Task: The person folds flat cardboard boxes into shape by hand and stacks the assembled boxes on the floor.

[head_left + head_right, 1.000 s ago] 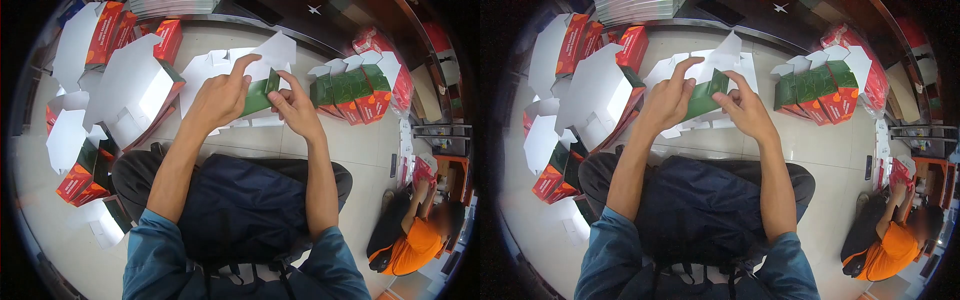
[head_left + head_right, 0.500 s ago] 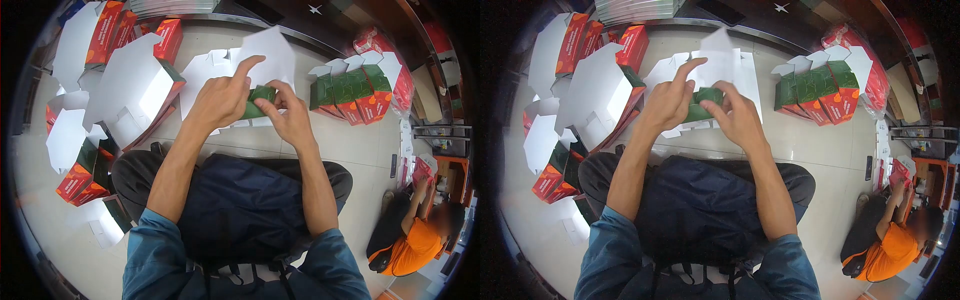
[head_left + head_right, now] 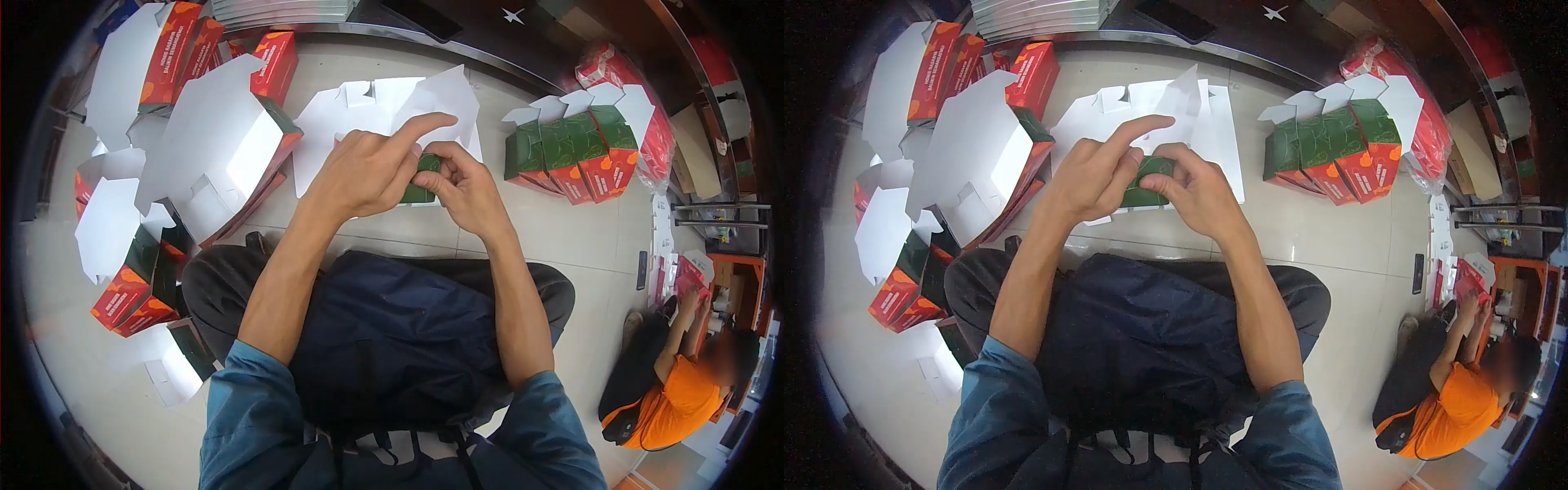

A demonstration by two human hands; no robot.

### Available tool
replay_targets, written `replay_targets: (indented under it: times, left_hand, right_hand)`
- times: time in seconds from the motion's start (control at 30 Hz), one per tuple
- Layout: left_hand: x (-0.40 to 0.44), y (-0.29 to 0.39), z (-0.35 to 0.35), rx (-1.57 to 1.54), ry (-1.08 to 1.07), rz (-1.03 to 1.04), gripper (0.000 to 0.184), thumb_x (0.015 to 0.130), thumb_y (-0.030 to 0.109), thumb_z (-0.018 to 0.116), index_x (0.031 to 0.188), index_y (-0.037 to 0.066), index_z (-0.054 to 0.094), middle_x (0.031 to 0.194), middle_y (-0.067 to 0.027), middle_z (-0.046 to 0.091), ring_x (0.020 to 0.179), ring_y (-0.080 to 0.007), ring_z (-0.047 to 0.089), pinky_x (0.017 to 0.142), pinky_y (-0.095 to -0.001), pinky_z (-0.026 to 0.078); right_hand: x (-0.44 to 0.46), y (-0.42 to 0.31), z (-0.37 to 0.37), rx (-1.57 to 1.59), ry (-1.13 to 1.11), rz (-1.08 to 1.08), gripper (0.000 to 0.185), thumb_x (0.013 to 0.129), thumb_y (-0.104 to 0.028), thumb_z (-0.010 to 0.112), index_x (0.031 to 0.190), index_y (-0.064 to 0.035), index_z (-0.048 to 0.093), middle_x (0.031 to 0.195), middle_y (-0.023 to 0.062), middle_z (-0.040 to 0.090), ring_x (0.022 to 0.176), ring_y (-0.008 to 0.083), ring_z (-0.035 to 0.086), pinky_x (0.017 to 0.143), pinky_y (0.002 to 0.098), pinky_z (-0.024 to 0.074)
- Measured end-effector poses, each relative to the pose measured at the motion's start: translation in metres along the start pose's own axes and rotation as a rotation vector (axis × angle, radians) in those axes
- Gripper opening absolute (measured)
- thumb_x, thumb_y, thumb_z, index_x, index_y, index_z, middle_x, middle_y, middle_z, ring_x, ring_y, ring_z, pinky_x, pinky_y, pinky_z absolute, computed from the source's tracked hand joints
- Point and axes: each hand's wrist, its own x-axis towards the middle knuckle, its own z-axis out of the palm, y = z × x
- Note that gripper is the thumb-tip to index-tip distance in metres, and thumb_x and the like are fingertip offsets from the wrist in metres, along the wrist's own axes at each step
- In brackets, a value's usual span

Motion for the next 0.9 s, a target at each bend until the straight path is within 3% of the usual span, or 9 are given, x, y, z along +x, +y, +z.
replay_targets:
  times: [0.17,0.3,0.47,0.57,0.6,0.67,0.73,0.83,0.9]
  left_hand:
    - [0.001,0.000,-0.003,-0.005,0.059,-0.094,0.044,0.090,0.006,0.050,0.134,0.017,0.051,0.058,-0.0160,0.057,0.049,-0.0343,0.057,0.048,-0.0409,0.041]
    - [0.004,-0.003,0.006,0.144,0.185,-0.048,0.043,0.090,0.009,0.052,0.133,0.014,0.052,0.055,-0.0127,0.056,0.046,-0.0322,0.056,0.047,-0.0426,0.042]
    - [0.002,0.018,0.038,0.203,0.238,0.177,0.041,0.087,0.011,0.056,0.128,0.005,0.053,0.088,-0.0140,0.066,0.071,-0.0307,0.065,0.065,-0.0421,0.050]
    - [0.001,0.024,0.052,-0.090,0.249,0.311,0.036,0.087,0.008,0.055,0.123,0.003,0.055,0.129,-0.0166,0.057,0.112,-0.0322,0.060,0.096,-0.0440,0.044]
    - [-0.001,0.025,0.057,-0.185,0.209,0.247,0.035,0.087,0.007,0.054,0.121,0.002,0.056,0.126,-0.0159,0.059,0.109,-0.0329,0.061,0.095,-0.0444,0.045]
    - [-0.006,0.026,0.066,-0.371,0.130,0.119,0.033,0.086,0.006,0.054,0.119,0.002,0.058,0.118,-0.0145,0.064,0.104,-0.0343,0.062,0.094,-0.0451,0.045]
    - [-0.005,0.002,0.065,-0.129,0.134,0.101,0.028,0.086,0.006,0.054,0.113,0.002,0.060,0.104,-0.0141,0.068,0.097,-0.0355,0.063,0.088,-0.0448,0.048]
    - [-0.001,-0.032,0.046,0.161,0.080,-0.078,0.024,0.085,0.007,0.053,0.107,0.003,0.062,0.098,-0.0172,0.069,0.093,-0.0358,0.064,0.085,-0.0461,0.049]
    - [-0.011,-0.052,0.036,0.318,-0.110,-0.303,0.023,0.085,0.010,0.053,0.105,0.004,0.062,0.097,-0.0194,0.069,0.092,-0.0362,0.065,0.084,-0.0473,0.049]
  right_hand:
    - [-0.006,-0.005,0.008,0.052,-0.101,-0.038,0.035,0.085,-0.025,0.074,0.113,-0.0067,0.066,0.060,0.0047,0.050,0.056,0.0133,0.041,0.056,0.0301,0.0377]
    - [-0.008,-0.013,0.008,0.050,-0.089,-0.018,0.042,0.091,-0.029,0.066,0.125,-0.0055,0.057,0.086,0.0127,0.059,0.067,0.0144,0.052,0.060,0.0306,0.0441]
    - [-0.009,0.007,-0.003,0.494,0.023,0.251,0.043,0.099,-0.028,0.056,0.135,-0.0079,0.043,0.120,0.0140,0.053,0.090,0.0211,0.062,0.073,0.0345,0.0536]
    - [-0.013,0.000,-0.047,0.666,0.167,0.217,0.035,0.097,-0.022,0.058,0.126,-0.0056,0.046,0.110,0.0097,0.055,0.093,0.0207,0.062,0.073,0.0354,0.0548]
    - [-0.012,0.006,-0.056,0.704,0.201,0.161,0.034,0.096,-0.021,0.059,0.124,-0.0049,0.047,0.108,0.0095,0.055,0.093,0.0203,0.062,0.073,0.0348,0.0547]
    - [-0.010,0.018,-0.052,0.471,0.182,0.305,0.036,0.094,-0.020,0.060,0.123,-0.0025,0.047,0.107,0.0095,0.057,0.092,0.0197,0.063,0.075,0.0341,0.0539]
    - [-0.006,0.033,-0.032,0.163,0.125,0.463,0.039,0.094,-0.021,0.061,0.125,-0.0015,0.046,0.108,0.0105,0.058,0.092,0.0214,0.063,0.079,0.0353,0.0532]
    - [0.009,0.067,0.014,-0.359,0.213,-0.006,0.053,0.090,-0.030,0.065,0.131,-0.0025,0.045,0.128,0.0229,0.050,0.105,0.0357,0.062,0.084,0.0423,0.0531]
    - [0.011,0.048,0.035,-0.579,0.058,-0.069,0.055,0.089,-0.034,0.066,0.131,-0.0040,0.046,0.129,0.0235,0.048,0.106,0.0375,0.060,0.084,0.0441,0.0530]
